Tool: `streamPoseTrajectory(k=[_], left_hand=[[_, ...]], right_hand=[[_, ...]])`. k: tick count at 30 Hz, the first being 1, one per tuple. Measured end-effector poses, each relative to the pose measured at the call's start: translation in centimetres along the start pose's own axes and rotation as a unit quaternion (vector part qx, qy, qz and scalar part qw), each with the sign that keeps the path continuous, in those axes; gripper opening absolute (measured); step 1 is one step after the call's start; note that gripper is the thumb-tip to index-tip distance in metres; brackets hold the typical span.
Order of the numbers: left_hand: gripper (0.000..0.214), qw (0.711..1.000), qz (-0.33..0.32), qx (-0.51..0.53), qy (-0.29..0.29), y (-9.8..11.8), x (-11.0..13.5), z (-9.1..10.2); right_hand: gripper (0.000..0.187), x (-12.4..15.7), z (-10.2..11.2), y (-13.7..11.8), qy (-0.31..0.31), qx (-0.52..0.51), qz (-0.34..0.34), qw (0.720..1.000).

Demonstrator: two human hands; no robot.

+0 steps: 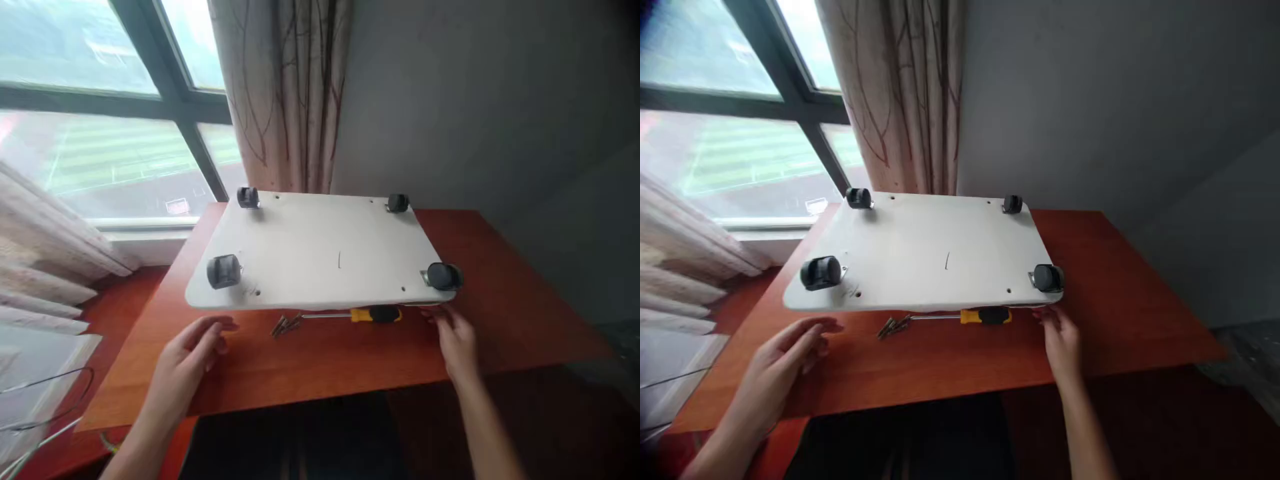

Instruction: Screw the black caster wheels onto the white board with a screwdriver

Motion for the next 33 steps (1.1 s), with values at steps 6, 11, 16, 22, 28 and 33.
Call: streamPoseTrajectory(k=[6,11,16,22,28,33], left_hand=[[0.029,0.945,-0.265,-0.187,-0.037,0.8,2.4,-3.4],[0.030,0.861,-0.394,-0.320,-0.019,2.1,2.8,-6.4],[0.025,0.835,-0.407,-0.367,-0.043,2.6,2.1,-7.8],[0.027,0.837,-0.389,-0.380,-0.064,2.6,1.6,-8.2],[0.031,0.848,-0.370,-0.372,-0.075,2.8,1.4,-8.7],[0.030,0.856,-0.363,-0.361,-0.078,2.7,1.6,-8.9]], right_hand=[[0.033,2.7,-0.5,-2.6,-0.017,0.091,0.209,0.973],[0.025,3.7,-1.5,-4.5,-0.050,0.085,0.296,0.950],[0.031,3.9,-1.7,-4.8,-0.073,0.094,0.308,0.944],[0.034,3.9,-1.8,-4.4,-0.098,0.113,0.324,0.934],[0.028,3.4,-1.4,-3.8,-0.135,0.100,0.304,0.938],[0.029,3.4,-0.7,-4.2,-0.218,0.059,0.207,0.952]])
Point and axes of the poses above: each hand's wrist, its own x-axis away from the middle knuckle, its own z-axis out of the back of the hand, y = z × x, the point moved 1 cm from there along -x, towards the middle knuckle, and after that the axes turned 12 degrees about y, right-handed, at the moved point
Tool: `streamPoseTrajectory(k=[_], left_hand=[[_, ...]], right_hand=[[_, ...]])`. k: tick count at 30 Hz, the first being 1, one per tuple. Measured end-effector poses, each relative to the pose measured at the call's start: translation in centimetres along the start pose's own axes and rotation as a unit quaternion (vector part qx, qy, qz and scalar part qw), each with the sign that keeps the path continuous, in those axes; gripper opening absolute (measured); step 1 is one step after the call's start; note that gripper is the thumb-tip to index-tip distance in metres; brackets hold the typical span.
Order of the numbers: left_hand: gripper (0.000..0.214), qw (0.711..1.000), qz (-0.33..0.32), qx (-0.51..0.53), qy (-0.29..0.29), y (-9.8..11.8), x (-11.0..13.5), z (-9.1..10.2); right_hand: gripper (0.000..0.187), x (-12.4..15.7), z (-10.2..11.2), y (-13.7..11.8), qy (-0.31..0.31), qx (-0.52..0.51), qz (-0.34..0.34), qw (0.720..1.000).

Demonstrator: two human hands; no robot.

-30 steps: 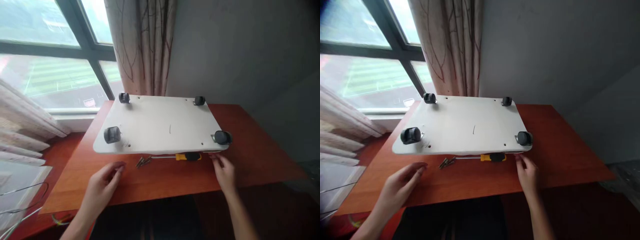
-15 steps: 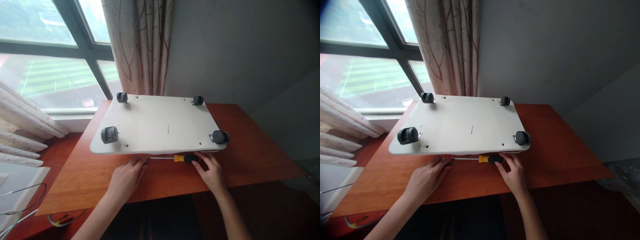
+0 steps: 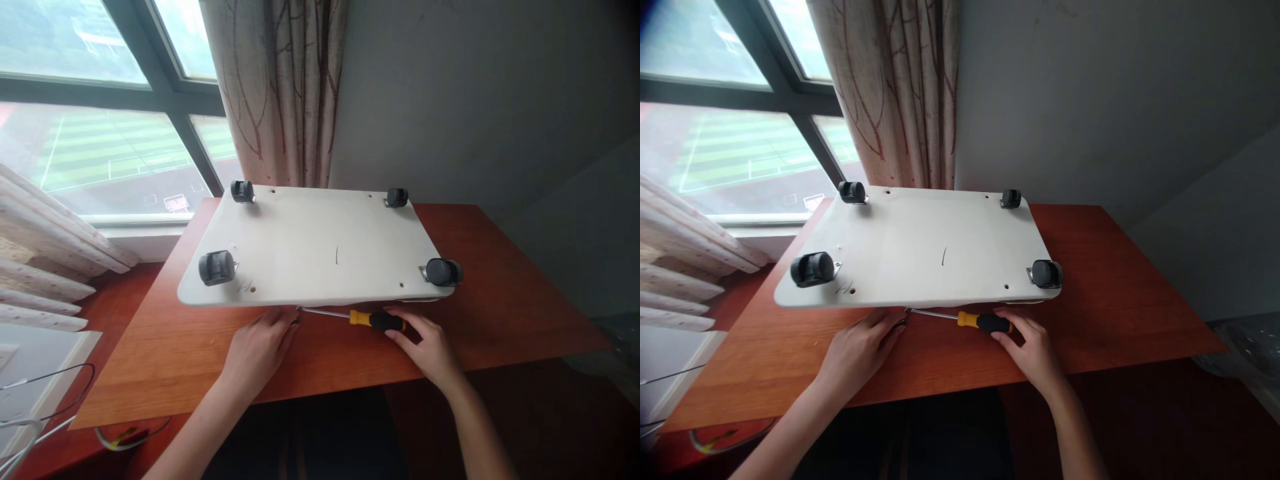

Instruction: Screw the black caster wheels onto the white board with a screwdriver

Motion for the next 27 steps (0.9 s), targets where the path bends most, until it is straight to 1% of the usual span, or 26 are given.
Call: streamPoseTrajectory(k=[2,5,7,9,13,18,22,24,27], left_hand=[[0.029,1.000,-0.003,0.001,-0.001,0.1,0.0,0.0],[0.028,1.000,-0.007,0.001,0.004,0.1,0.0,0.0],[0.029,1.000,-0.003,0.002,0.007,0.2,-0.1,0.1],[0.029,1.000,0.005,0.003,0.010,0.2,-0.1,0.2],[0.028,1.000,0.014,0.015,0.015,0.2,0.0,0.5],[0.026,0.999,0.010,0.024,0.031,0.0,0.2,0.5],[0.021,0.999,0.007,0.018,0.034,0.0,0.4,0.3],[0.019,0.999,0.003,0.024,0.049,0.2,0.5,0.1],[0.019,0.995,-0.003,0.049,0.088,0.7,0.5,-0.2]], right_hand=[[0.032,0.3,0.1,-0.3,-0.023,-0.050,-0.064,0.996],[0.036,0.6,0.1,-0.9,-0.038,-0.159,-0.156,0.974],[0.038,0.7,0.0,-1.3,-0.031,-0.210,-0.198,0.957],[0.038,0.8,0.0,-1.6,-0.012,-0.231,-0.221,0.947],[0.039,1.0,0.1,-1.4,0.022,-0.243,-0.235,0.941],[0.039,1.5,0.4,-0.5,0.042,-0.265,-0.237,0.934],[0.038,1.7,0.6,-0.4,0.056,-0.272,-0.237,0.931],[0.038,1.7,0.6,-0.5,0.059,-0.273,-0.239,0.930],[0.038,1.6,0.7,-0.8,0.062,-0.272,-0.238,0.930]])
Point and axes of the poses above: each hand's wrist, its own x-axis away from the middle knuckle, its own z-axis out of the back of the hand, y = z × x, the point moved 1 cm from there along -x, towards the middle knuckle, and after that the axes turned 12 degrees about y, right-handed, at the moved point
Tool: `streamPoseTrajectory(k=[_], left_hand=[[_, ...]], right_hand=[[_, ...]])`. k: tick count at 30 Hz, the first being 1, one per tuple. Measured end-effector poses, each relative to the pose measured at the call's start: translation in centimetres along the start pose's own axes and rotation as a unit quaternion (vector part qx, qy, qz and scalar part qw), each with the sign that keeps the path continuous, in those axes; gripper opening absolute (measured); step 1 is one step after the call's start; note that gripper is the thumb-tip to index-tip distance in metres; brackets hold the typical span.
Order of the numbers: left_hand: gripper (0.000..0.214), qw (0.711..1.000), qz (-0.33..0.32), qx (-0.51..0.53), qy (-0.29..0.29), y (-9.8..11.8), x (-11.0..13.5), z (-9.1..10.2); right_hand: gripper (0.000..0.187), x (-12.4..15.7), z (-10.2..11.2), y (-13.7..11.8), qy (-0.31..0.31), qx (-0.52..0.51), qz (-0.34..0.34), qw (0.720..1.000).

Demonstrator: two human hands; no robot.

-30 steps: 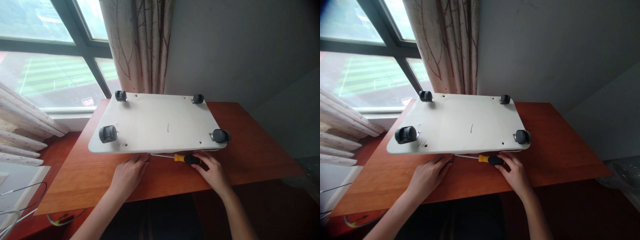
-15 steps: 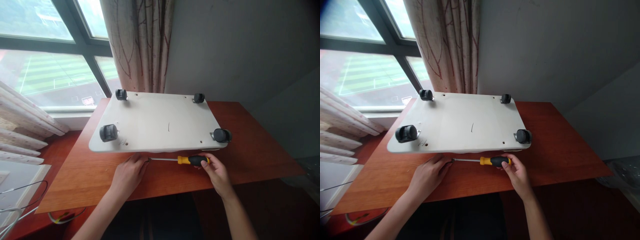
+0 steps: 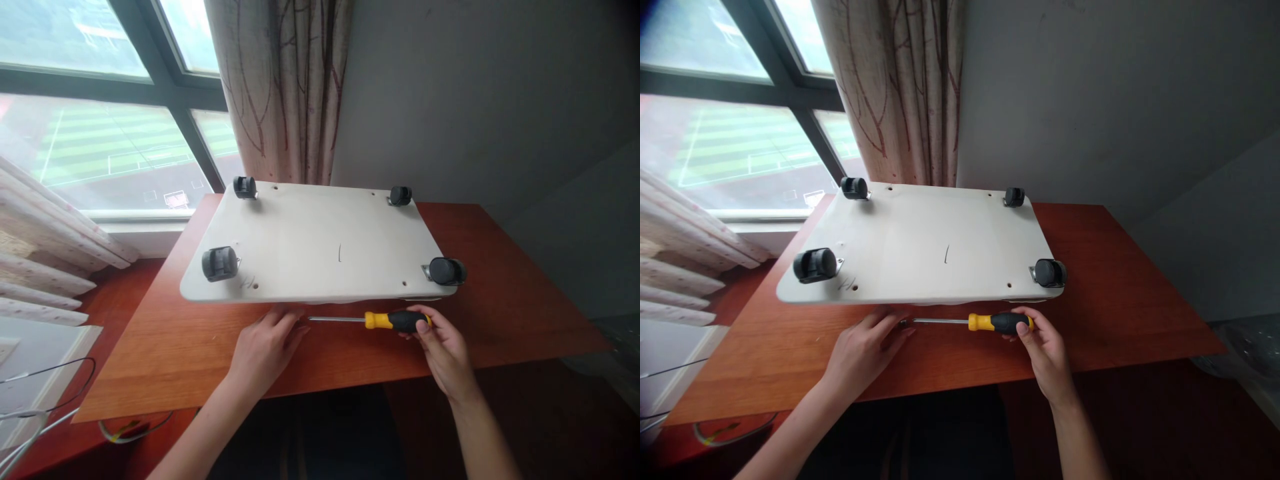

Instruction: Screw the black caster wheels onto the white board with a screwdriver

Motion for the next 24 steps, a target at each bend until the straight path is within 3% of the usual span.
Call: streamPoseTrajectory(k=[5,12,24], left_hand=[[0.021,0.996,0.029,0.082,0.034,0.4,-0.3,-0.5],[0.015,0.979,0.078,0.184,0.033,0.5,-0.6,-0.3],[0.016,0.976,0.069,0.206,0.019,1.1,-0.7,-0.4]], right_hand=[[0.036,0.0,-0.1,-0.4,0.001,-0.014,-0.001,1.000],[0.032,0.3,-0.3,-1.1,0.007,-0.056,-0.006,0.998],[0.030,0.5,0.6,-2.3,0.011,-0.031,0.035,0.999]])
Point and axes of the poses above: each hand's wrist, its own x-axis away from the middle knuckle, its own z-axis out of the back of the hand, y = z × x, the point moved 1 cm from there along -x, towards the middle knuckle, and after that the axes turned 12 degrees about y, right-handed, at the moved point
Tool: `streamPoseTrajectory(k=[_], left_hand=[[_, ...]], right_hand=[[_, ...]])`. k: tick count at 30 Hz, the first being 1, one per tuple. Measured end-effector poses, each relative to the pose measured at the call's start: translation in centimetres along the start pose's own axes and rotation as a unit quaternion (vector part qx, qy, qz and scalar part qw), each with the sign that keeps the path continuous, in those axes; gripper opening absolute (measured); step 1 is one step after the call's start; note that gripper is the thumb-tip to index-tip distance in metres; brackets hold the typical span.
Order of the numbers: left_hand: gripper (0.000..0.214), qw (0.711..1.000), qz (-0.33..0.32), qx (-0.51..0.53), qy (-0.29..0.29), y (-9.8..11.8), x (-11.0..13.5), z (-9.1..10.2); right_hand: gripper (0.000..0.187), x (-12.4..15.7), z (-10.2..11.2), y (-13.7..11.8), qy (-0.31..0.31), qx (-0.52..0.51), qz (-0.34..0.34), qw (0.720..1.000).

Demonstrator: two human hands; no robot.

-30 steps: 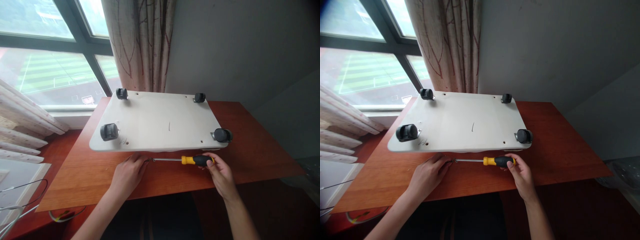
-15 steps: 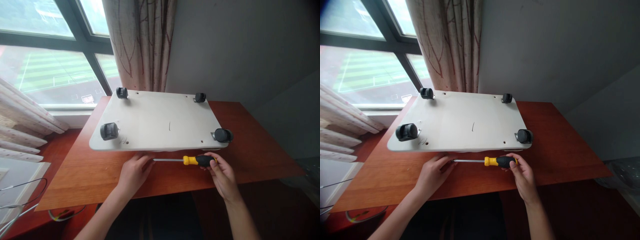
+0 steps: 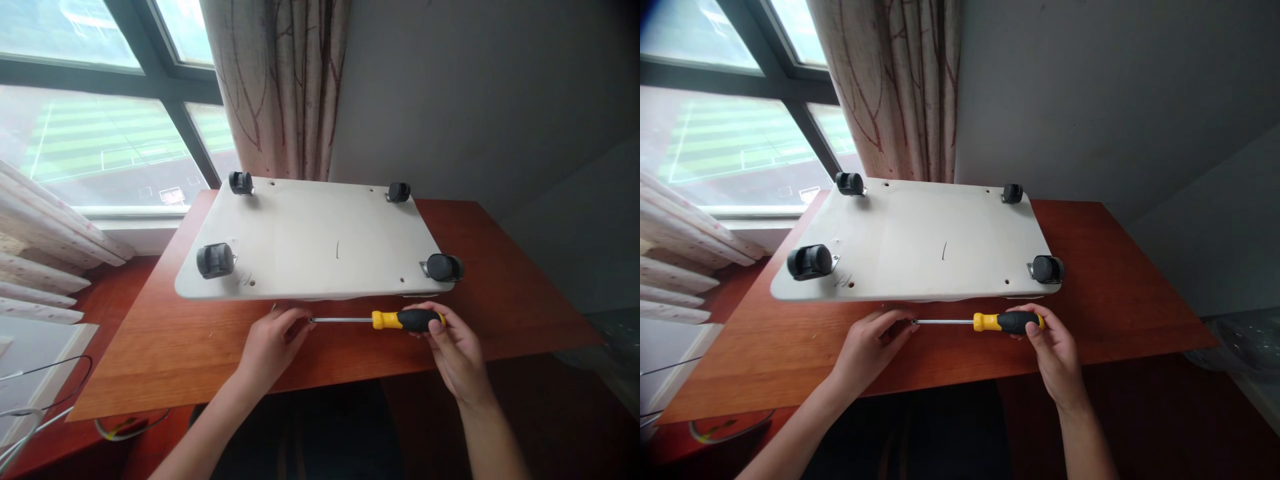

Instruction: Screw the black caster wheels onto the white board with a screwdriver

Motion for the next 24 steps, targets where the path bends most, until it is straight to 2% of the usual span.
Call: streamPoseTrajectory(k=[4,8,11,14,19,22,24], left_hand=[[0.016,0.999,-0.036,-0.016,-0.015,0.0,0.1,-0.3],[0.021,0.990,-0.124,-0.064,-0.023,0.5,0.0,-0.6],[0.024,0.981,-0.166,-0.090,-0.034,1.1,0.0,-1.0],[0.024,0.977,-0.185,-0.096,-0.044,1.8,-0.1,-1.4],[0.017,0.980,-0.172,-0.070,-0.070,2.8,-0.2,-2.4],[0.012,0.988,-0.137,-0.023,-0.072,3.8,-0.8,-2.7],[0.011,0.991,-0.114,0.016,-0.073,4.9,-1.8,-2.7]], right_hand=[[0.031,0.2,0.4,-1.2,-0.004,0.062,0.033,0.998],[0.028,0.6,0.3,-4.2,-0.009,0.170,0.122,0.978],[0.025,0.9,0.1,-7.1,-0.018,0.243,0.216,0.946],[0.025,1.0,-0.3,-9.6,-0.024,0.308,0.307,0.900],[0.024,1.1,-1.3,-12.3,-0.013,0.352,0.387,0.852],[0.024,1.0,-1.6,-13.8,0.024,0.356,0.414,0.837],[0.023,0.6,-1.9,-15.1,0.031,0.347,0.417,0.839]])
Point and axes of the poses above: each hand's wrist, its own x-axis away from the middle knuckle, its own z-axis out of the back of the hand, y = z × x, the point moved 1 cm from there along -x, towards the middle knuckle, and after that the axes turned 12 degrees about y, right-handed, at the moved point
